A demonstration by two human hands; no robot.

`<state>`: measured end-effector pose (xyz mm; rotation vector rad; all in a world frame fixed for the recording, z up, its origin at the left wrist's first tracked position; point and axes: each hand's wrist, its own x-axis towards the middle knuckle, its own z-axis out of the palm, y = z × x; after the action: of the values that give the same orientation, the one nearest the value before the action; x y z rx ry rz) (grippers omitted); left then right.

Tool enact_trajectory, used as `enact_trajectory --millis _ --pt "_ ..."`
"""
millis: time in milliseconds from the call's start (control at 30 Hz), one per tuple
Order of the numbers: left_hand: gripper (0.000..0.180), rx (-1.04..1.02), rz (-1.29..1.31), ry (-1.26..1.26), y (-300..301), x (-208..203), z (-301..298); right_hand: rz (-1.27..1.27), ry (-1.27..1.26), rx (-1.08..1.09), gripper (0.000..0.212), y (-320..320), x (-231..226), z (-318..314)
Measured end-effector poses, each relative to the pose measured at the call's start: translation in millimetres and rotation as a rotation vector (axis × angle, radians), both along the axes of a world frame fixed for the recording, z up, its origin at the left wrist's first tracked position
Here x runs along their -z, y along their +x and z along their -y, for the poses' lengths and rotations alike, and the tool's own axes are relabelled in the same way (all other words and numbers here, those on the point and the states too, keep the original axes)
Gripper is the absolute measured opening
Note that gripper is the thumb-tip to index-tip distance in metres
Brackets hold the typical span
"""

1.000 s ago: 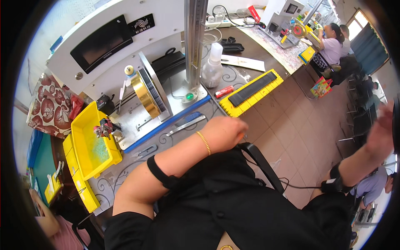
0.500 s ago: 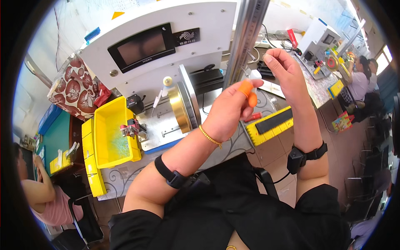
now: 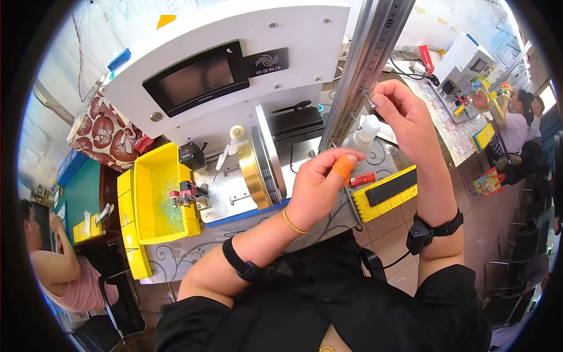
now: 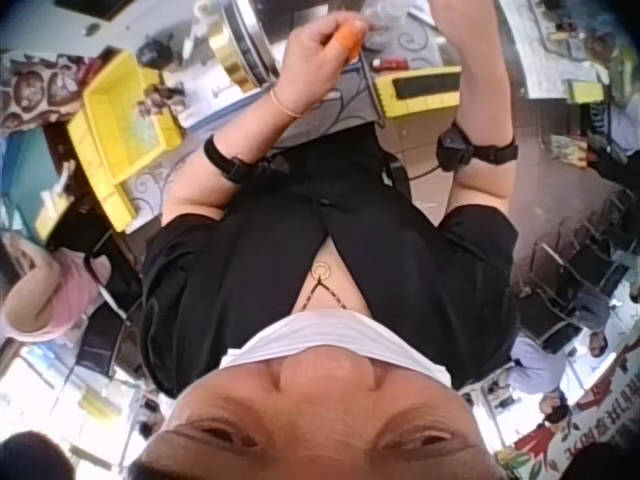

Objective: The person applies glue from a glue bottle to small metal components and blue plastic parts, then assembles them using a specialized machine. Tweezers are used to manipulate the small components.

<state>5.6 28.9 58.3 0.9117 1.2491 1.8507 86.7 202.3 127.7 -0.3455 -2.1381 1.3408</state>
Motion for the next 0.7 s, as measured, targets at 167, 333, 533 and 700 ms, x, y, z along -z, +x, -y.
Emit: enact_trajectory --millis 167,333,533,700 --pt "0.019 -0.088 -0.212 -0.041 3 17 2 -0.045 0.003 0.027 0.015 2 5 2" --pt "0.022 -0.023 -0.099 -0.136 4 35 9 -0.067 -0.125 0.071 0.015 9 14 7" --pt "0.026 0.113 0.083 -0.34 -1 61 25 0.003 -0.101 0.058 0.015 6 37 16" --pt "0.028 0.169 0.162 -0.429 -5 71 34 0.108 0.11 0.167 0.018 9 34 21"
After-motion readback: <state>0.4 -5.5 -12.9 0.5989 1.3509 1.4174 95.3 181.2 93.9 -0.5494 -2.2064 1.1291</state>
